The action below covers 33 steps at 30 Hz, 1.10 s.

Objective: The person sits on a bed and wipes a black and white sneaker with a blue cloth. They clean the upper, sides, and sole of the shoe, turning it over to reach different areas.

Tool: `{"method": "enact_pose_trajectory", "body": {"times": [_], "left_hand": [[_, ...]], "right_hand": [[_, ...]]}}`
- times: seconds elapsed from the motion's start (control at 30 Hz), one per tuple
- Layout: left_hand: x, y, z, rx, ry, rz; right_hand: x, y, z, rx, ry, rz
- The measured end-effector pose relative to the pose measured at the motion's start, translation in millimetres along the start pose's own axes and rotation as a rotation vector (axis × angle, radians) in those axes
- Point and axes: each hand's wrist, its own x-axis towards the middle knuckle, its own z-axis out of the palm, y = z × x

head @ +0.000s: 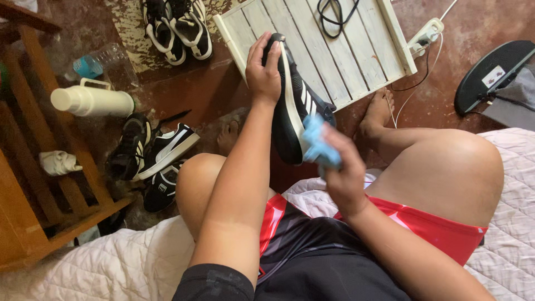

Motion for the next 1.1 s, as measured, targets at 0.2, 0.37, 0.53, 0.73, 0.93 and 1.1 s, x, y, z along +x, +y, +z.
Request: {"method": "enact_pose_trajectory", "body": {"times": [0.2,0.37,0.53,0.73,0.93,1.1], "left_hand": [[-1.5,1.4,2.9,0.002,0.023,0.021],[-3.8,0.4,1.3,0.04,0.026,0.036],[-3.1,4.0,3.1,0.031,0.001,-0.004],[-2.5,3.4,-2.0,0.018,-0.018,0.01],[-3.2,0.1,-5.1,-0.015,-0.039,-0.026],[-4.8,0.3,-4.8,0.055,-0.022,-0.004]], "right_hand": [[40.8,15.9,26.3,-0.237,-0.043,-0.07],[60.7,21.5,41.6,-0.201,0.013,-0.074],[98.1,27.7,50.9,-0.066,0.084,0.016],[153.9,45.8,67.9,0.052,0.15,0.085],[212.6,79.9,86.2,0.157,0.163,0.082],[219.5,80.5,86.1,0.175,0.144,0.104]]}}
